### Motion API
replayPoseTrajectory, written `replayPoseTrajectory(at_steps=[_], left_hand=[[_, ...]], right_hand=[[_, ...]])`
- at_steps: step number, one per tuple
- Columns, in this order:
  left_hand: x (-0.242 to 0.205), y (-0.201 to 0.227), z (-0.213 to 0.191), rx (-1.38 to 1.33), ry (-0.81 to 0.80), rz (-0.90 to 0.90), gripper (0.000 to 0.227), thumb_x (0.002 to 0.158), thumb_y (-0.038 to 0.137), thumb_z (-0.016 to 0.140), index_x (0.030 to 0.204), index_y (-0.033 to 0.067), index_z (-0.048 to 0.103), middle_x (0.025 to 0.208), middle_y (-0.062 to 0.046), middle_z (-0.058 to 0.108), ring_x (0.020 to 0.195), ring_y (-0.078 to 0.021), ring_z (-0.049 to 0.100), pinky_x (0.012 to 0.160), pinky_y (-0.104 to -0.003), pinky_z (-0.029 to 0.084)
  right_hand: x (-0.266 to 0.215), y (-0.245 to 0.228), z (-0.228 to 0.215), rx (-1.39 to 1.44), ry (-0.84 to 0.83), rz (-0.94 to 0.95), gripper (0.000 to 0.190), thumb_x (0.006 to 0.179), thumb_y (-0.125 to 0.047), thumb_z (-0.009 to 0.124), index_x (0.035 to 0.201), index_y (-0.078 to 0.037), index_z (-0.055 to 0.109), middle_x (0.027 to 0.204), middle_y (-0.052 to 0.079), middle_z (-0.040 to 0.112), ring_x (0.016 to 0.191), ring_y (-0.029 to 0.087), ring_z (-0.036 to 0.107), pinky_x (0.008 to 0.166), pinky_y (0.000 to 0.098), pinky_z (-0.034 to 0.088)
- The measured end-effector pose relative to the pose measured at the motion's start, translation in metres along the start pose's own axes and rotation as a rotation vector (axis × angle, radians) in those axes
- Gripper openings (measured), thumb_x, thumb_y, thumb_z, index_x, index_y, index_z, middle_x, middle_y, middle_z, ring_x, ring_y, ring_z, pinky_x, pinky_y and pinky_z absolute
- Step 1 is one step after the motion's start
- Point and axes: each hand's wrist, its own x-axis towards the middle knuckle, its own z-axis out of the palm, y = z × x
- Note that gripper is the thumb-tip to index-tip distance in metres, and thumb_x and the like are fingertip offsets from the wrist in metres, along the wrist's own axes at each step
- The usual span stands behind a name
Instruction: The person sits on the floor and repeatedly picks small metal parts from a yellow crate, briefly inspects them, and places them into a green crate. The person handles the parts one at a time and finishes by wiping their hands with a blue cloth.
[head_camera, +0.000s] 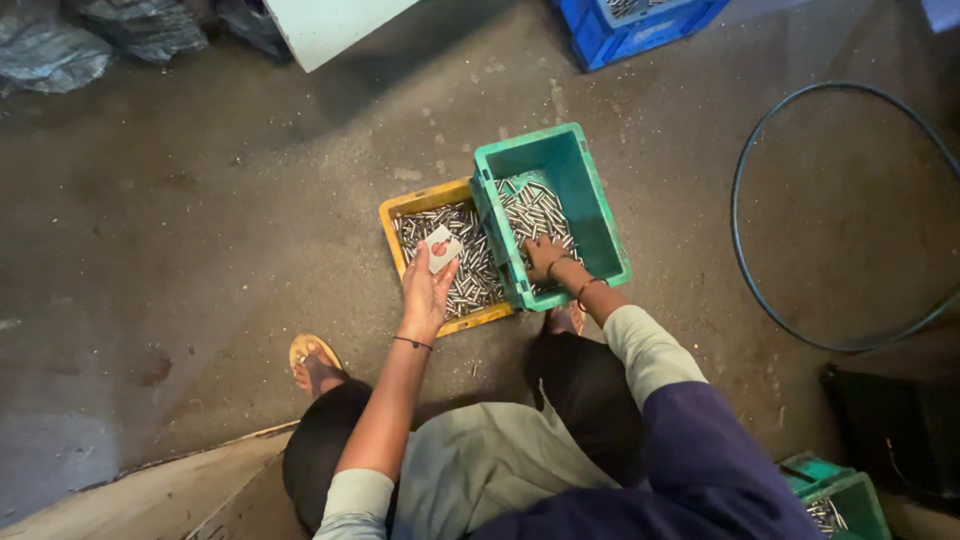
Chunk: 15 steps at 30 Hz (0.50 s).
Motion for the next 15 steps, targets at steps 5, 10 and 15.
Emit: replayPoseTrajectory(at_steps=[5, 10, 15], left_hand=[[0.0, -0.001, -0.001, -0.011, 0.013, -0.004, 0.039, 0.104, 0.033, 0.058, 0.125, 0.0003, 0.061, 0.114, -0.01, 0.067, 0.103, -0.024, 0.068, 0.09, -0.036, 0.06], [0.003, -0.004, -0.002, -0.015, 0.041, -0.01, 0.035, 0.104, 0.029, 0.056, 0.125, 0.0009, 0.06, 0.114, -0.011, 0.067, 0.101, -0.0267, 0.067, 0.089, -0.038, 0.061], [0.011, -0.003, -0.008, -0.022, 0.049, -0.018, 0.035, 0.105, 0.029, 0.055, 0.124, -0.0002, 0.059, 0.115, -0.012, 0.068, 0.102, -0.0273, 0.068, 0.087, -0.038, 0.061]], right_hand=[[0.005, 0.001, -0.002, -0.096, -0.033, -0.1, 0.089, 0.072, -0.063, 0.08, 0.142, -0.017, 0.049, 0.14, 0.02, 0.053, 0.133, 0.042, 0.05, 0.112, 0.0571, 0.04], [0.001, 0.007, -0.01, 0.01, -0.046, -0.138, 0.091, 0.066, -0.059, 0.08, 0.143, -0.022, 0.048, 0.142, 0.019, 0.052, 0.131, 0.041, 0.052, 0.106, 0.0552, 0.046], [0.006, 0.0, -0.009, -0.071, -0.069, -0.125, 0.083, 0.072, -0.062, 0.078, 0.14, -0.022, 0.05, 0.139, 0.017, 0.057, 0.132, 0.038, 0.053, 0.109, 0.0584, 0.041]])
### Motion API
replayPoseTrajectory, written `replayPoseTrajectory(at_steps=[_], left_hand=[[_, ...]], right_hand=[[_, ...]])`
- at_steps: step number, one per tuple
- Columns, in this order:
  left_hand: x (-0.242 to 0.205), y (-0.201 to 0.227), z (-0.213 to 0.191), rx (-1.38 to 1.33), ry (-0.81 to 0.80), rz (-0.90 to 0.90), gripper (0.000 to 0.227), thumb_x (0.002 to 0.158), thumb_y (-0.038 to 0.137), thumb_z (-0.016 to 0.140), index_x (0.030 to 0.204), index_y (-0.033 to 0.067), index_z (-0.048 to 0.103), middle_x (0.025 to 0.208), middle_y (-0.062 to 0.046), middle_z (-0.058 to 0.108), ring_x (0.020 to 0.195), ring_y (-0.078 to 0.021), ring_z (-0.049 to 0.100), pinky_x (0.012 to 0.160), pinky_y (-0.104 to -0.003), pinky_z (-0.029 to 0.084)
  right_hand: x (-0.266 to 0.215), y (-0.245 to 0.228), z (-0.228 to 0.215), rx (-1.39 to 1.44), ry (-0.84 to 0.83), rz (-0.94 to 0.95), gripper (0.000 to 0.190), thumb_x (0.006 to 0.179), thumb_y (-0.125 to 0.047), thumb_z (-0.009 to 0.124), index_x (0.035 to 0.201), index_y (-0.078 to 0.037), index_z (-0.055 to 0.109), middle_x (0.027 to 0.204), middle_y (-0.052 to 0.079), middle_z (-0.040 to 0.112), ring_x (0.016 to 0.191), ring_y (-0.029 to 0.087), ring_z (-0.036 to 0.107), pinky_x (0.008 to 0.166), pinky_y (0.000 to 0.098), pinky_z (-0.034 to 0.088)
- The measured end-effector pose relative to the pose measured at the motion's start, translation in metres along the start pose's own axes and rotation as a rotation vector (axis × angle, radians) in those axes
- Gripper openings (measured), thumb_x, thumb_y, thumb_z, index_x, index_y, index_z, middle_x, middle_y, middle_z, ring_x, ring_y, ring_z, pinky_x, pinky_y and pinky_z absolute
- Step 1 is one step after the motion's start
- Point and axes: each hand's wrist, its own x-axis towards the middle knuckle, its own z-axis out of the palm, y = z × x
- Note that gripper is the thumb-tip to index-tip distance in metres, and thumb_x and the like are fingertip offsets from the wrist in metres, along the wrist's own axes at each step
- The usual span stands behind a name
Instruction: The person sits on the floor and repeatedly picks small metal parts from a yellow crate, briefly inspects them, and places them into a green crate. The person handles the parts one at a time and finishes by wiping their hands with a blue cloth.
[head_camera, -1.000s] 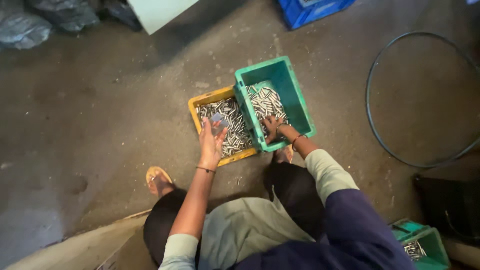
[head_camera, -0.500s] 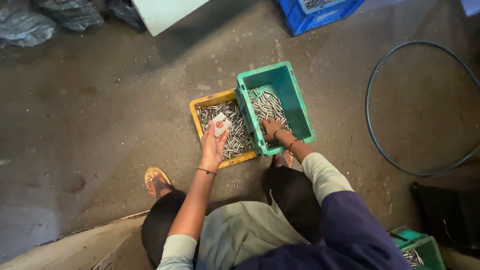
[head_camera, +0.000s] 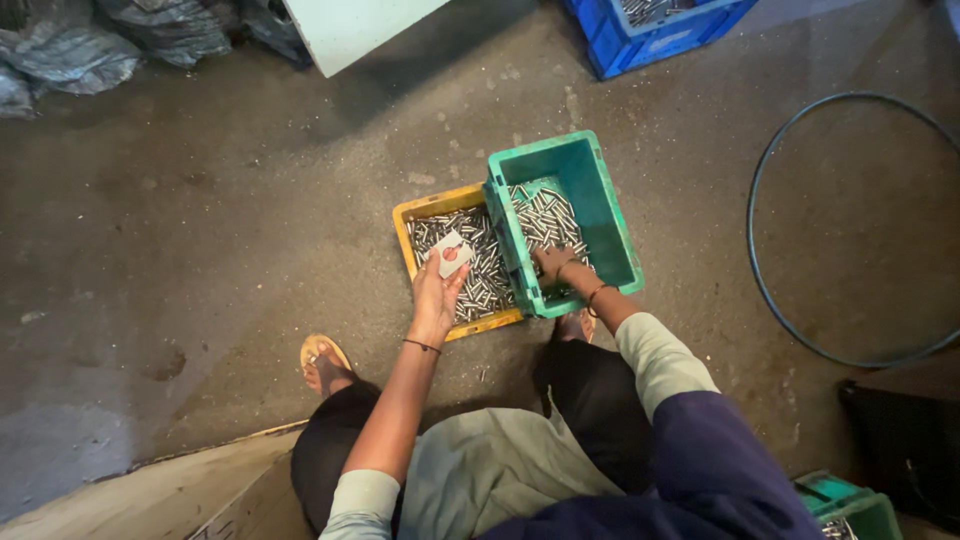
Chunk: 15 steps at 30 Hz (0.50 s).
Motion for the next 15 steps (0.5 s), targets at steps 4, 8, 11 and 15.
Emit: replayPoseTrajectory(at_steps=[4, 8, 11, 15], left_hand=[[0.001, -0.005, -0.002, 0.003, -0.007, -0.004, 0.036, 0.104, 0.028, 0.055, 0.125, -0.0006, 0.061, 0.116, -0.012, 0.07, 0.104, -0.0262, 0.069, 0.086, -0.037, 0.062], [-0.003, -0.003, -0.004, -0.012, 0.004, 0.002, 0.032, 0.105, 0.028, 0.056, 0.124, 0.0019, 0.059, 0.114, -0.011, 0.068, 0.102, -0.0264, 0.068, 0.086, -0.037, 0.061], [-0.002, -0.005, -0.003, -0.01, -0.012, 0.015, 0.034, 0.106, 0.028, 0.056, 0.124, 0.0001, 0.061, 0.114, -0.012, 0.068, 0.101, -0.0261, 0.068, 0.086, -0.037, 0.061], [0.002, -0.001, -0.003, -0.009, -0.002, 0.016, 0.033, 0.105, 0.029, 0.056, 0.123, 0.0013, 0.06, 0.113, -0.011, 0.067, 0.098, -0.0258, 0.068, 0.085, -0.037, 0.062]], right_hand=[[-0.004, -0.004, 0.006, 0.031, -0.033, 0.069, 0.082, 0.074, -0.063, 0.075, 0.141, -0.023, 0.048, 0.142, 0.015, 0.056, 0.13, 0.039, 0.058, 0.107, 0.0575, 0.046], [-0.001, -0.008, 0.005, 0.05, -0.071, 0.138, 0.084, 0.077, -0.062, 0.073, 0.145, -0.023, 0.043, 0.146, 0.018, 0.049, 0.129, 0.044, 0.055, 0.105, 0.0573, 0.048], [-0.005, -0.004, 0.008, 0.082, -0.034, 0.116, 0.089, 0.073, -0.059, 0.078, 0.145, -0.021, 0.043, 0.144, 0.019, 0.051, 0.128, 0.044, 0.057, 0.105, 0.0549, 0.05], [-0.002, 0.001, 0.002, 0.11, -0.001, 0.013, 0.098, 0.067, -0.054, 0.085, 0.148, -0.025, 0.038, 0.144, 0.02, 0.048, 0.126, 0.046, 0.056, 0.102, 0.055, 0.051]])
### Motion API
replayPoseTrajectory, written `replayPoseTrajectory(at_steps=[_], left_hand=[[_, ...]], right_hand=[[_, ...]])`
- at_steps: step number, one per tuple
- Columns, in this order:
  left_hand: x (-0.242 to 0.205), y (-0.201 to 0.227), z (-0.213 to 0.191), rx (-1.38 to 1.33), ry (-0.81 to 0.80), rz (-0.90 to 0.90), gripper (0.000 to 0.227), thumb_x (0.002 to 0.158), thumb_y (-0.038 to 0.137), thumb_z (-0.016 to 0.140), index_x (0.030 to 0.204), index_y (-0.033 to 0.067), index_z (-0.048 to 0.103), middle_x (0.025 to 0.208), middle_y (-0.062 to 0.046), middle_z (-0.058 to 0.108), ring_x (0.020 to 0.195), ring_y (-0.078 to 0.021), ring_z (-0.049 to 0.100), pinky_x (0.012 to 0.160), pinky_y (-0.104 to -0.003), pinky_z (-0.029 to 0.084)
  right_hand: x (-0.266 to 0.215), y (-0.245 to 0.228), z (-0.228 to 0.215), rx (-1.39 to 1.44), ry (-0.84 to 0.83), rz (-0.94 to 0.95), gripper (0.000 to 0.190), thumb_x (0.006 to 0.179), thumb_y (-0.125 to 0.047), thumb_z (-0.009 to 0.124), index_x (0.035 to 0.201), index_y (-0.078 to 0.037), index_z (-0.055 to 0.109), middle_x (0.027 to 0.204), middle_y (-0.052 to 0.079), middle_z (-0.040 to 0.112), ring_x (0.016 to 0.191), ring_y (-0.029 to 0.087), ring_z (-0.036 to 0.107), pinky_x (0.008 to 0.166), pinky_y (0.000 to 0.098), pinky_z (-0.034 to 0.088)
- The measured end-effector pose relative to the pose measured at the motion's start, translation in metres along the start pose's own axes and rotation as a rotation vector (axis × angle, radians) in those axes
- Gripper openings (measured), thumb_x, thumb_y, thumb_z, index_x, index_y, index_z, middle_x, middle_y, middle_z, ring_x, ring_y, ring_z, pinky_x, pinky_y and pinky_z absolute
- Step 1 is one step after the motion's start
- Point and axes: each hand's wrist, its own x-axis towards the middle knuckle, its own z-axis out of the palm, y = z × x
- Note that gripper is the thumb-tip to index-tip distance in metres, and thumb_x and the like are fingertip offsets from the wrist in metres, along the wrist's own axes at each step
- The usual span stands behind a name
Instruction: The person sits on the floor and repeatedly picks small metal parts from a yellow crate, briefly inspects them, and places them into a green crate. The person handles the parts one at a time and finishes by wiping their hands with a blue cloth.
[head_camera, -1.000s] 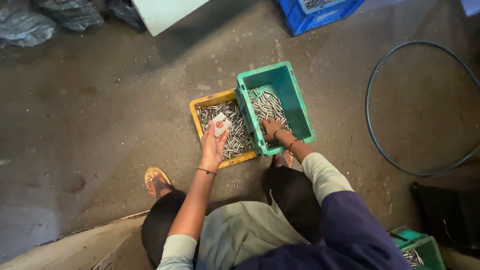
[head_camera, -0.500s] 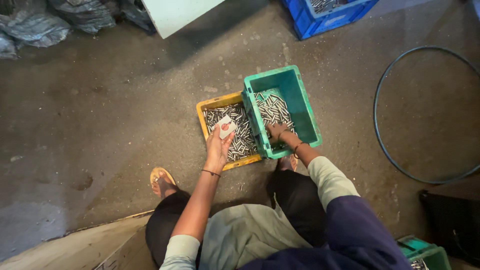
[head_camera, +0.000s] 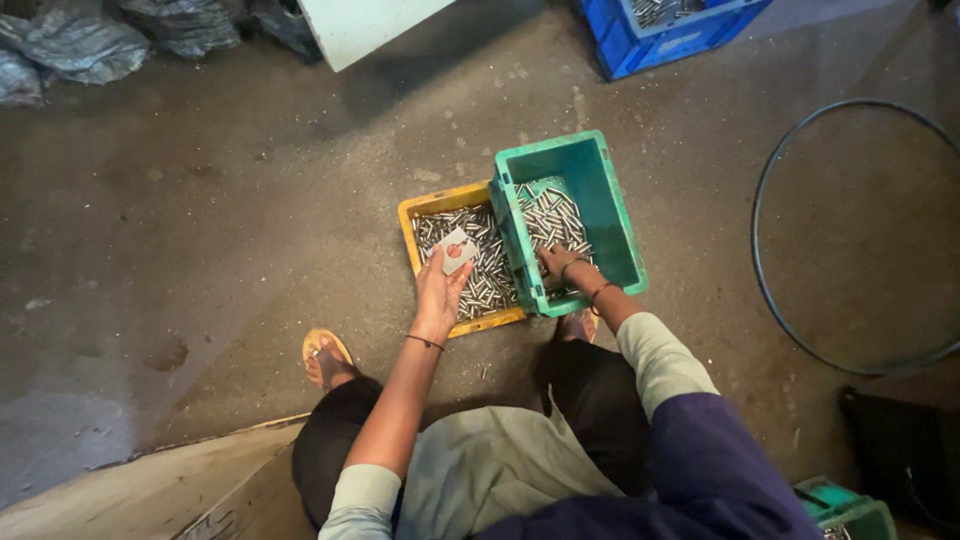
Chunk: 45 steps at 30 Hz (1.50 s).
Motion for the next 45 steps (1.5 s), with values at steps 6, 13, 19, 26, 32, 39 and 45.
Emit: replayPoseTrajectory(at_steps=[6, 13, 19, 26, 32, 39, 45], left_hand=[[0.002, -0.006, -0.005, -0.01, -0.018, 0.0, 0.035, 0.106, 0.029, 0.055, 0.124, -0.0002, 0.06, 0.113, -0.012, 0.067, 0.098, -0.0265, 0.069, 0.085, -0.037, 0.062], [0.0, -0.012, -0.007, 0.012, -0.002, 0.013, 0.034, 0.105, 0.027, 0.055, 0.123, -0.0015, 0.059, 0.113, -0.012, 0.066, 0.099, -0.0278, 0.069, 0.084, -0.039, 0.062], [-0.011, 0.0, 0.001, -0.014, -0.015, 0.007, 0.035, 0.103, 0.029, 0.056, 0.124, 0.0016, 0.062, 0.115, -0.01, 0.068, 0.099, -0.0244, 0.069, 0.083, -0.035, 0.062], [-0.017, 0.007, 0.011, -0.021, -0.003, -0.005, 0.032, 0.104, 0.027, 0.058, 0.124, 0.0025, 0.06, 0.112, -0.011, 0.068, 0.099, -0.0249, 0.069, 0.085, -0.037, 0.061], [-0.011, 0.001, 0.008, -0.027, 0.0, -0.028, 0.034, 0.105, 0.028, 0.057, 0.124, 0.0006, 0.06, 0.114, -0.012, 0.068, 0.101, -0.0253, 0.068, 0.088, -0.037, 0.061], [-0.006, -0.016, 0.013, -0.167, -0.12, -0.103, 0.036, 0.109, 0.028, 0.048, 0.124, -0.0029, 0.059, 0.117, -0.014, 0.068, 0.107, -0.0275, 0.067, 0.096, -0.041, 0.059], [-0.015, -0.025, 0.033, -0.379, -0.212, -0.191, 0.033, 0.105, 0.025, 0.048, 0.123, -0.0005, 0.059, 0.117, -0.014, 0.071, 0.111, -0.0298, 0.068, 0.102, -0.042, 0.058]], right_hand=[[-0.004, 0.003, 0.005, -0.035, 0.03, 0.006, 0.084, 0.072, -0.05, 0.082, 0.145, -0.027, 0.046, 0.136, 0.019, 0.055, 0.119, 0.044, 0.061, 0.099, 0.0536, 0.054], [0.003, -0.003, 0.024, -0.104, 0.183, 0.095, 0.045, 0.093, -0.039, 0.063, 0.137, -0.029, 0.059, 0.135, 0.019, 0.057, 0.113, 0.046, 0.064, 0.095, 0.055, 0.055], [0.016, 0.004, 0.036, -0.083, 0.248, 0.127, 0.039, 0.09, -0.032, 0.068, 0.128, -0.024, 0.063, 0.13, 0.022, 0.059, 0.1, 0.046, 0.068, 0.084, 0.0552, 0.058], [0.018, 0.023, 0.031, 0.129, 0.35, -0.037, 0.035, 0.073, -0.036, 0.084, 0.096, -0.015, 0.07, 0.1, 0.018, 0.071, 0.094, 0.039, 0.07, 0.084, 0.0515, 0.057], [0.014, 0.041, 0.024, 0.826, 0.277, 0.141, 0.03, 0.071, -0.011, 0.084, 0.096, -0.009, 0.067, 0.092, 0.01, 0.071, 0.077, 0.027, 0.071, 0.063, 0.0424, 0.061], [-0.041, 0.014, -0.056, 1.437, 0.379, 0.033, 0.014, 0.089, 0.0, 0.071, 0.094, -0.007, 0.06, 0.092, 0.006, 0.07, 0.082, 0.015, 0.071, 0.054, 0.0317, 0.063], [-0.113, -0.094, -0.125, 1.337, 0.397, -0.267, 0.015, 0.094, 0.002, 0.074, 0.095, -0.006, 0.062, 0.092, 0.005, 0.067, 0.08, 0.012, 0.066, 0.056, 0.0264, 0.06]])
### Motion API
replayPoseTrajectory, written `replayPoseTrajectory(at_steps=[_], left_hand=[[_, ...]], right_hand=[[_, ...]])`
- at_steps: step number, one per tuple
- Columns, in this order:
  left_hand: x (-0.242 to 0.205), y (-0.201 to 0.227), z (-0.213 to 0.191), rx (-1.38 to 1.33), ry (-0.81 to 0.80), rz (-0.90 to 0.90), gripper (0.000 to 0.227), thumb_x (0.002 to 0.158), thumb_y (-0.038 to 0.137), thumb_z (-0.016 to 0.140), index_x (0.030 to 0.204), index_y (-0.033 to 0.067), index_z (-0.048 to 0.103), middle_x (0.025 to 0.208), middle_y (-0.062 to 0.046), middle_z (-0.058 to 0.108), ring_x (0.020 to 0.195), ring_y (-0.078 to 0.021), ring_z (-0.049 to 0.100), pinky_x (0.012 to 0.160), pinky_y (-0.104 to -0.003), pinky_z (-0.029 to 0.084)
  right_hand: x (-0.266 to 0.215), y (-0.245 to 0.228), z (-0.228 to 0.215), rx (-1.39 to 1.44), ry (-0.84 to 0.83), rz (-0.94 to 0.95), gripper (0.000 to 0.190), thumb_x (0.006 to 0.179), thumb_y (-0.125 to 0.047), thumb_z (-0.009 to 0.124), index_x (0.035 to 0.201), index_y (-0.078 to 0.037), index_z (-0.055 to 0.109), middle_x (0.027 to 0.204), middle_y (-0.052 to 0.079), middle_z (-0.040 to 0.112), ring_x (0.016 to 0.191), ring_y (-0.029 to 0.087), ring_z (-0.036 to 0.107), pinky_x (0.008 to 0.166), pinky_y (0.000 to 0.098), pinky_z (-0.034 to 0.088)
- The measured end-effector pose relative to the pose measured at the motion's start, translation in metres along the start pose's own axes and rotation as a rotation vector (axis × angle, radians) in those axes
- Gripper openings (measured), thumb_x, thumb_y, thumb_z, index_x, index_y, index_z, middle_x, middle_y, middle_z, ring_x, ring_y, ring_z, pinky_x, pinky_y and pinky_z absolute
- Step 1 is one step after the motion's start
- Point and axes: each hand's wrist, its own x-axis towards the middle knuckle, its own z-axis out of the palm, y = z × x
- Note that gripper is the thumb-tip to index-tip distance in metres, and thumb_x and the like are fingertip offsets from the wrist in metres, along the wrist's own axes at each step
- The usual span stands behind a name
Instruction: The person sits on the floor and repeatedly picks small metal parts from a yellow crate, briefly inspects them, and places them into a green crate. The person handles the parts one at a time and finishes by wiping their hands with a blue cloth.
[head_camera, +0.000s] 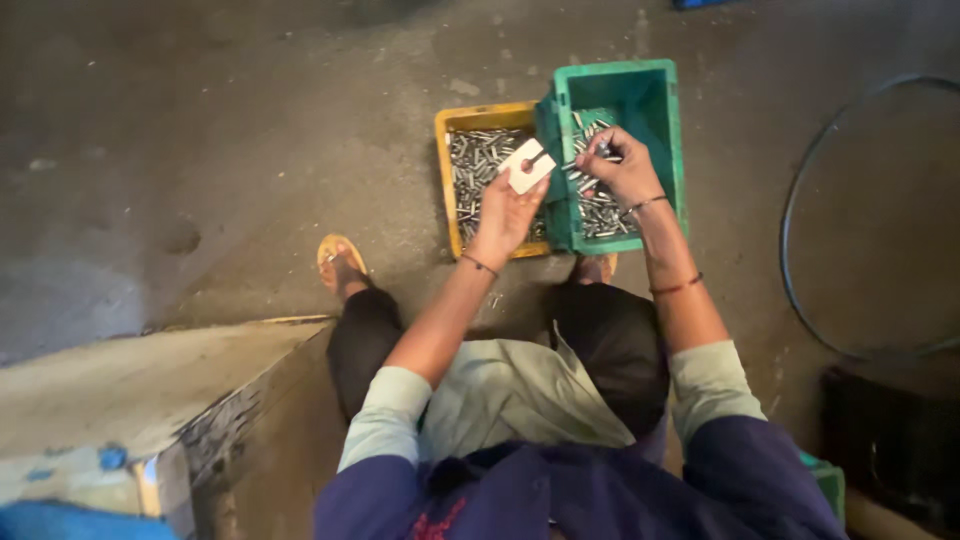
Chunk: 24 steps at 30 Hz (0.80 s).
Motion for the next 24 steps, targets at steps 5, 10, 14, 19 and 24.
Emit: replayPoseTrajectory(at_steps=[5, 10, 14, 19, 24], left_hand=[[-0.014, 0.005, 0.026, -0.018, -0.158, 0.023, 0.031, 0.109, 0.03, 0.053, 0.126, 0.0074, 0.065, 0.111, -0.009, 0.072, 0.1, -0.0249, 0.066, 0.083, -0.041, 0.055], [-0.04, 0.042, 0.053, -0.118, -0.142, 0.085, 0.029, 0.109, 0.036, 0.052, 0.119, 0.0114, 0.064, 0.114, -0.012, 0.07, 0.106, -0.0243, 0.066, 0.098, -0.04, 0.055], [-0.067, 0.065, 0.066, -0.116, -0.294, 0.062, 0.026, 0.109, 0.04, 0.05, 0.113, 0.0177, 0.064, 0.122, -0.022, 0.069, 0.106, -0.0281, 0.065, 0.097, -0.042, 0.052], [-0.074, 0.064, 0.077, -0.258, -0.433, -0.067, 0.029, 0.106, 0.042, 0.051, 0.109, 0.015, 0.063, 0.125, -0.026, 0.064, 0.114, -0.0366, 0.06, 0.104, -0.048, 0.05], [-0.059, 0.051, 0.058, -0.323, -0.432, -0.095, 0.027, 0.105, 0.04, 0.056, 0.105, 0.013, 0.062, 0.118, -0.024, 0.064, 0.119, -0.0333, 0.059, 0.109, -0.044, 0.05]], right_hand=[[-0.02, -0.022, 0.108, -0.076, 0.106, -0.327, 0.019, 0.09, 0.005, 0.076, 0.093, -0.005, 0.059, 0.1, 0.006, 0.066, 0.094, 0.014, 0.064, 0.079, 0.0281, 0.055], [-0.032, -0.011, 0.185, -0.392, 0.363, -0.657, 0.023, 0.087, 0.004, 0.079, 0.09, -0.006, 0.058, 0.098, 0.008, 0.06, 0.103, 0.023, 0.06, 0.099, 0.0353, 0.049], [-0.04, -0.015, 0.203, -0.312, 0.281, -0.745, 0.021, 0.083, 0.004, 0.072, 0.089, -0.008, 0.055, 0.105, 0.011, 0.06, 0.105, 0.028, 0.057, 0.1, 0.037, 0.046], [-0.045, -0.023, 0.196, -0.41, 0.215, -0.916, 0.019, 0.084, 0.001, 0.071, 0.089, -0.01, 0.057, 0.102, 0.007, 0.067, 0.103, 0.025, 0.062, 0.106, 0.0408, 0.041], [-0.049, -0.029, 0.191, -0.498, 0.196, -0.906, 0.014, 0.085, 0.0, 0.071, 0.088, -0.011, 0.062, 0.104, 0.006, 0.07, 0.108, 0.027, 0.063, 0.11, 0.0458, 0.037]])
